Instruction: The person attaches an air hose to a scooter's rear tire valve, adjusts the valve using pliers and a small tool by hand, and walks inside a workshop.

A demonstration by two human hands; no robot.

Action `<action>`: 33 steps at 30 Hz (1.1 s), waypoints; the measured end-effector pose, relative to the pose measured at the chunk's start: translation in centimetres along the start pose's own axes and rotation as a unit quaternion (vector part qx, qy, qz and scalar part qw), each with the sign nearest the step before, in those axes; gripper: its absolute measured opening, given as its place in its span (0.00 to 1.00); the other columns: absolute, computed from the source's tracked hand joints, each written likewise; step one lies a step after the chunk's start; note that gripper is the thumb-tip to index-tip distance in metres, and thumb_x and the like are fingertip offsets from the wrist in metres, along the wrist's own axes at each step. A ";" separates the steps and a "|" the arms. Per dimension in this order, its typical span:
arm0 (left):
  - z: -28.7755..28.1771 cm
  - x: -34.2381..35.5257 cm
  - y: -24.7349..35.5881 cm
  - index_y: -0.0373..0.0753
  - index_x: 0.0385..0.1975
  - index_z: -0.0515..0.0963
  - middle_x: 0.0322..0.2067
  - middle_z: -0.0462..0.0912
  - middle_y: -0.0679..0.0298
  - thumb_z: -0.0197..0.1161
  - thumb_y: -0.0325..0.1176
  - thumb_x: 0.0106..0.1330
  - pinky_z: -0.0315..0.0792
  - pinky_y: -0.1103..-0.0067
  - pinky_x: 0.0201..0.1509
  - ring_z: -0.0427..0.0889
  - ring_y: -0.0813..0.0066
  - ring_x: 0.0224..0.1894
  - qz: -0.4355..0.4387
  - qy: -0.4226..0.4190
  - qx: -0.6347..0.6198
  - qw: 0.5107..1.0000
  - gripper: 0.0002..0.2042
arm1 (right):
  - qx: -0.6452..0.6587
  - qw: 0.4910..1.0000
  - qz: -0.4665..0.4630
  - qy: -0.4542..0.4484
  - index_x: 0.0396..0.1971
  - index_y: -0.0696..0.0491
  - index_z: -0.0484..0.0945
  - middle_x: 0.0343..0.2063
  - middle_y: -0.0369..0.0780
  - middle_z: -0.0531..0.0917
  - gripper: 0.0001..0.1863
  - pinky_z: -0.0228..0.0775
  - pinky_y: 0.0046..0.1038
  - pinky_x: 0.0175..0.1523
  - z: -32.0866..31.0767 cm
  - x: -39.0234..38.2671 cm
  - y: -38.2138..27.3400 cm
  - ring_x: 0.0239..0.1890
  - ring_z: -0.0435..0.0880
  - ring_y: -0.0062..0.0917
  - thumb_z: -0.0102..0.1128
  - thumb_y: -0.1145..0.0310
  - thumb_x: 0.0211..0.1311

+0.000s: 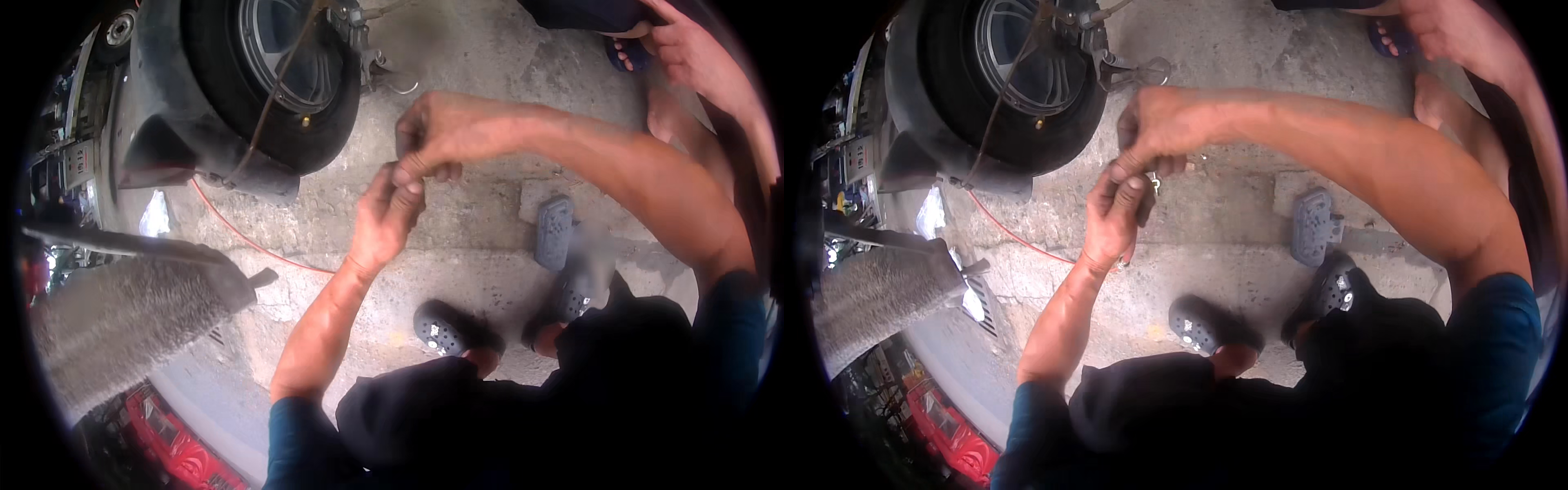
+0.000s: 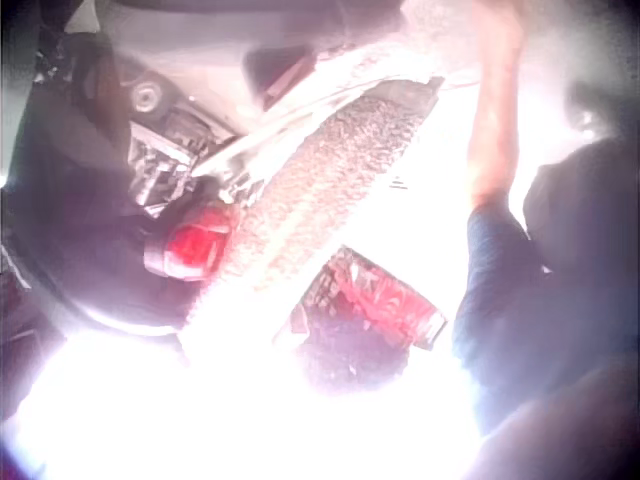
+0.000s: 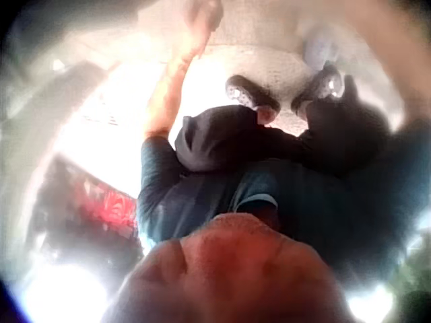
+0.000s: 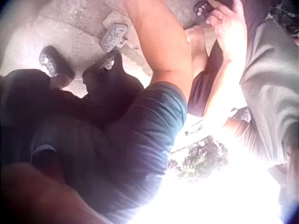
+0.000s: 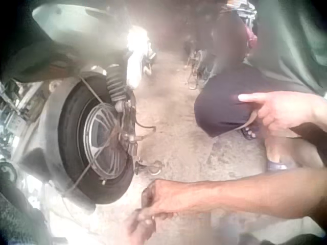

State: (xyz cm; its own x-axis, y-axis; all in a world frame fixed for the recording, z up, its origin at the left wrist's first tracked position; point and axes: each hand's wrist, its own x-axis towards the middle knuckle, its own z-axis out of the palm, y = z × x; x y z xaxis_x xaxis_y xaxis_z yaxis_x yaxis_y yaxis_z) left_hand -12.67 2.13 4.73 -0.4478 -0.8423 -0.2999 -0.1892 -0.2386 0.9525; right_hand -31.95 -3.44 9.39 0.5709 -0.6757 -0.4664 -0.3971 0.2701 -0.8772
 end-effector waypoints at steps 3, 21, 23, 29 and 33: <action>-1.8 0.3 1.4 0.35 0.38 0.69 0.16 0.67 0.71 0.51 0.40 0.68 0.55 0.89 0.15 0.61 0.88 0.14 0.030 0.055 -0.077 0.995 0.13 | 0.096 0.995 -0.021 0.034 0.30 0.59 0.77 0.23 0.40 0.79 0.23 0.74 0.23 0.30 0.5 1.7 -2.4 0.25 0.78 0.21 0.59 0.50 0.56; -2.9 -9.5 7.6 0.32 0.37 0.74 0.18 0.72 0.64 0.56 0.49 0.63 0.63 0.85 0.19 0.69 0.81 0.17 -0.178 -0.223 -0.097 0.954 0.21 | 0.182 0.983 0.023 -0.029 0.40 0.56 0.70 0.32 0.38 0.77 0.19 0.71 0.34 0.42 0.9 9.6 -4.5 0.30 0.78 0.27 0.47 0.54 0.63; -1.5 -9.7 8.8 0.33 0.37 0.74 0.19 0.73 0.64 0.55 0.48 0.64 0.64 0.84 0.19 0.70 0.80 0.17 -0.217 -0.282 -0.055 0.933 0.20 | 0.167 0.984 0.034 -0.056 0.41 0.56 0.70 0.33 0.38 0.77 0.19 0.71 0.34 0.42 0.3 9.7 -4.2 0.30 0.78 0.27 0.48 0.54 0.63; 2.0 -6.3 5.1 0.35 0.42 0.74 0.21 0.73 0.69 0.54 0.44 0.66 0.66 0.85 0.27 0.68 0.84 0.22 -0.106 -0.150 0.081 0.980 0.17 | 0.222 0.970 0.002 -0.103 0.35 0.56 0.73 0.28 0.38 0.78 0.17 0.70 0.27 0.33 0.5 11.4 -2.8 0.28 0.78 0.25 0.54 0.55 0.58; 1.5 -2.4 2.3 0.34 0.38 0.73 0.19 0.71 0.69 0.52 0.43 0.67 0.63 0.85 0.22 0.66 0.85 0.19 -0.064 0.196 0.075 0.976 0.15 | 0.260 0.964 -0.035 -0.039 0.30 0.55 0.75 0.21 0.38 0.78 0.14 0.67 0.24 0.26 1.3 11.8 -1.8 0.22 0.77 0.25 0.57 0.58 0.56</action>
State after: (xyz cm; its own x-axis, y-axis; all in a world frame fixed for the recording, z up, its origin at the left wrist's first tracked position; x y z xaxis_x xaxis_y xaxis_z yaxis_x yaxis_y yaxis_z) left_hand -13.41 4.31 7.60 -0.0496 -0.9370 -0.3459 -0.3605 -0.3062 0.8811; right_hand -23.57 -10.96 5.28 0.6436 -0.6570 -0.3926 0.0467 0.5457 -0.8367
